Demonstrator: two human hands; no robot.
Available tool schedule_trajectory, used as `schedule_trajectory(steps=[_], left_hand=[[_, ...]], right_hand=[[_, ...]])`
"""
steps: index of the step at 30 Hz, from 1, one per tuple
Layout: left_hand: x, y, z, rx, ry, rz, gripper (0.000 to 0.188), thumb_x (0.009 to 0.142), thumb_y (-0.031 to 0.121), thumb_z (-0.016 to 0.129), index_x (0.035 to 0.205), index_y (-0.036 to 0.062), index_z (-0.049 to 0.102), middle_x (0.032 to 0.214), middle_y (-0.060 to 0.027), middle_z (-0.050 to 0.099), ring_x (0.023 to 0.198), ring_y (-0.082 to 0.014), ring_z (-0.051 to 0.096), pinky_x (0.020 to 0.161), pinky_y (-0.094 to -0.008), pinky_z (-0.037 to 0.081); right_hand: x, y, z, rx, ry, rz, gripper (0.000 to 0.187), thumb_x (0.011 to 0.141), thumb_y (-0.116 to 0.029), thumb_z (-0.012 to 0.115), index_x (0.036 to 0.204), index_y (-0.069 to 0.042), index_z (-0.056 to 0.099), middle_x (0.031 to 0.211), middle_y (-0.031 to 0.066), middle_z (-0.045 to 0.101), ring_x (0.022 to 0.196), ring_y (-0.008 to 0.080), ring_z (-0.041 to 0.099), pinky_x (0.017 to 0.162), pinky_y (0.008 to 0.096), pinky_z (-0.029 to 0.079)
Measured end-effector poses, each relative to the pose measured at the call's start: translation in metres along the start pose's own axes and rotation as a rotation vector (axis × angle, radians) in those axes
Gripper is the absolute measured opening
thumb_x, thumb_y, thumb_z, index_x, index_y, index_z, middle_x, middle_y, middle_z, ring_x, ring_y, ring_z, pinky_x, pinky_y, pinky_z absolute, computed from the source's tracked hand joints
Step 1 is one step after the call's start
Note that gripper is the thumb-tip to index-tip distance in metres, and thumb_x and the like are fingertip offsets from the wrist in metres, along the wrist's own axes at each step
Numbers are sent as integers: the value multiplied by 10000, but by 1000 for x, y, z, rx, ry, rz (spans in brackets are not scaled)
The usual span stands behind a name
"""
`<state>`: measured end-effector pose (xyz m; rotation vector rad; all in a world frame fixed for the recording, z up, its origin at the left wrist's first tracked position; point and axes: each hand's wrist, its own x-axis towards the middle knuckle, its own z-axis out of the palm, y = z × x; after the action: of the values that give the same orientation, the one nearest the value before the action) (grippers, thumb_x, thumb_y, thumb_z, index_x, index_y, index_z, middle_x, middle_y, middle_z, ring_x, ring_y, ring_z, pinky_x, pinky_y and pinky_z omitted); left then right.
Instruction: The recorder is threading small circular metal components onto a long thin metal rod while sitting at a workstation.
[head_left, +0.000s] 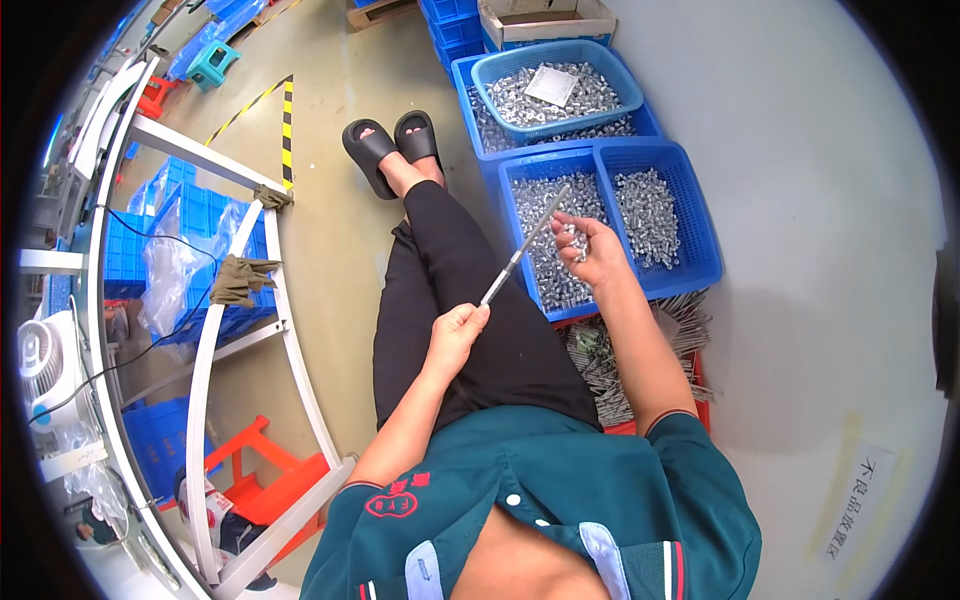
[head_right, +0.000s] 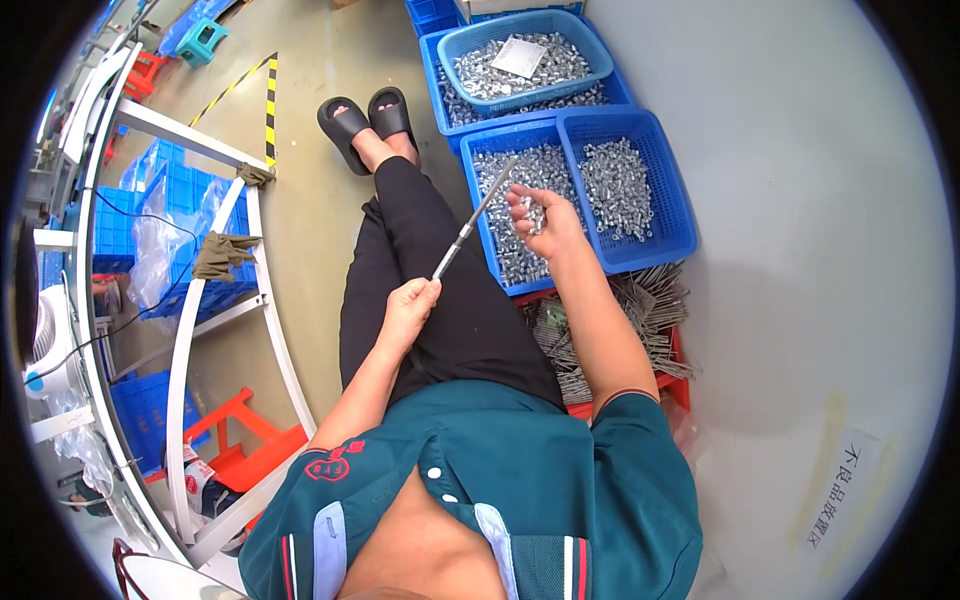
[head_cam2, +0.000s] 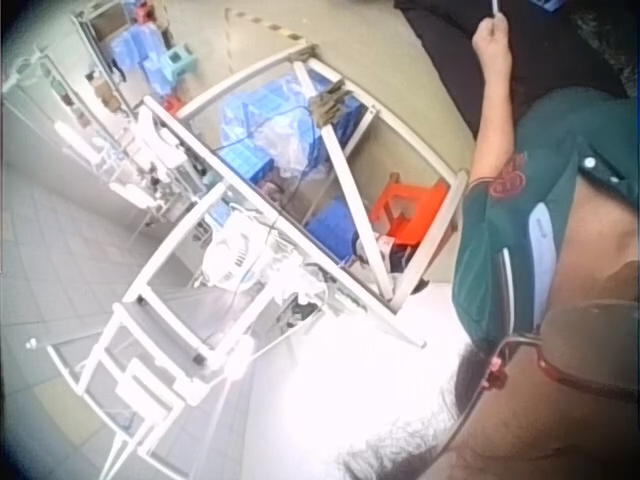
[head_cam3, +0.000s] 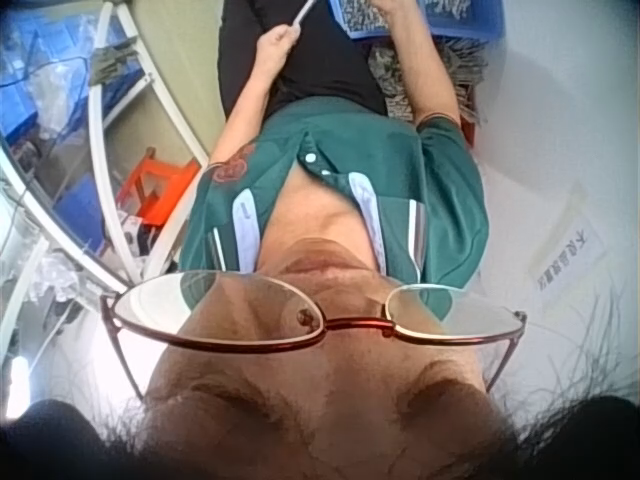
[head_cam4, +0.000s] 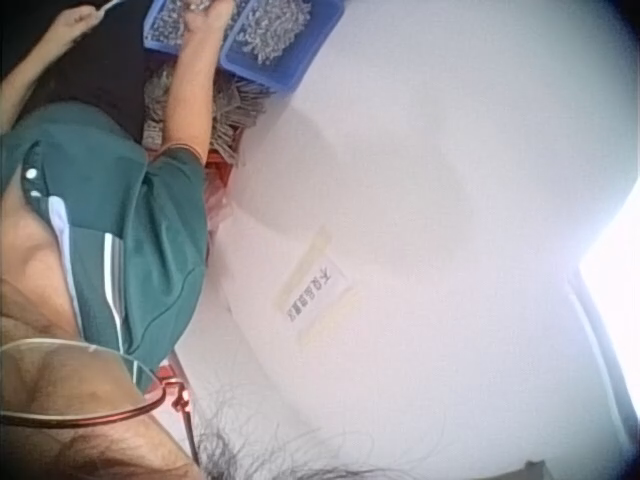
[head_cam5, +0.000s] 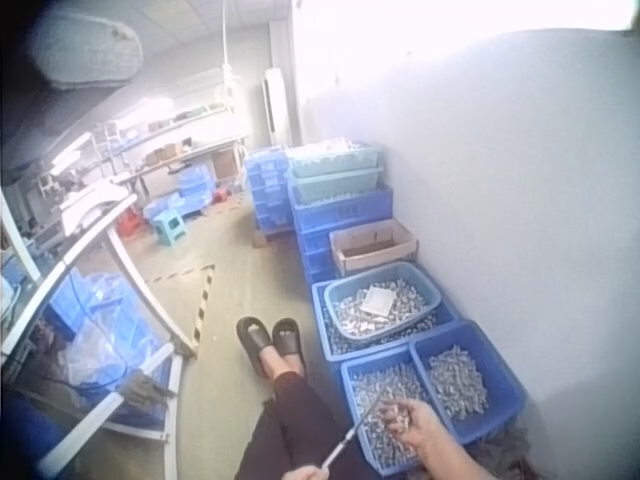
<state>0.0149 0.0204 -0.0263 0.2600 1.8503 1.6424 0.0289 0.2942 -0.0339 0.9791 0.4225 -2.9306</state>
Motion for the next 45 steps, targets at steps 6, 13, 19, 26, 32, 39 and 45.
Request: schedule_trajectory(steps=[6, 13, 19, 26, 32, 39, 45], left_hand=[[-12, -1, -6, 142, 40, -2, 379, 875, 256, 602, 606, 43, 444, 554, 68, 323, 536, -26, 285, 459, -231, 245], [-32, 8, -7, 195, 45, 63, 376, 876, 277, 598, 617, 30, 485, 543, 59, 342, 532, -32, 306, 459, -239, 265], [-52, 24, 1, 137, 8, 38, 376, 876, 301, 595, 611, 48, 514, 539, 68, 378, 519, -32, 324, 461, -234, 278], [-80, 40, 0, 154, -1, 95, 380, 881, 300, 588, 594, 66, 499, 543, 78, 375, 515, -29, 307, 452, -236, 246], [-96, 48, 10, 99, -58, 147, 383, 885, 305, 583, 597, 66, 501, 550, 88, 370, 518, -25, 305, 451, -234, 243], [-96, 51, 18, 36, -113, 182, 367, 888, 302, 579, 611, 69, 517, 546, 88, 372, 504, -19, 303, 445, -227, 240], [-90, 49, 21, 75, -136, 149, 357, 888, 293, 577, 617, 68, 520, 547, 86, 385, 509, -19, 316, 449, -226, 253]], right_hand=[[-8, -5, -5, -171, -110, -134, 177, 903, -160, 492, 996, -10, 509, 821, 98, 554, 493, 96, 425, 341, 182, 282], [-27, -11, 7, -107, -197, -67, 142, 915, -227, 522, 899, -86, 523, 796, 28, 515, 518, 52, 398, 358, 145, 276], [-34, -20, 6, -56, -45, -55, 220, 895, -290, 552, 957, -80, 533, 775, 21, 557, 528, 64, 441, 373, 168, 287], [-57, -20, 9, -43, -21, -104, 237, 931, -211, 472, 1040, -4, 511, 857, 86, 587, 559, 89, 446, 398, 170, 283], [-78, -25, 5, -39, -173, -92, 181, 917, -173, 502, 1018, -23, 509, 838, 73, 571, 557, 72, 435, 379, 162, 281], [-88, -29, 3, -13, -297, -69, 190, 902, -248, 545, 922, -62, 510, 740, 17, 537, 525, 62, 435, 380, 166, 302], [-103, -28, 22, -77, -255, -164, 250, 847, -333, 608, 883, -92, 550, 721, -7, 517, 514, 45, 407, 361, 155, 265]])
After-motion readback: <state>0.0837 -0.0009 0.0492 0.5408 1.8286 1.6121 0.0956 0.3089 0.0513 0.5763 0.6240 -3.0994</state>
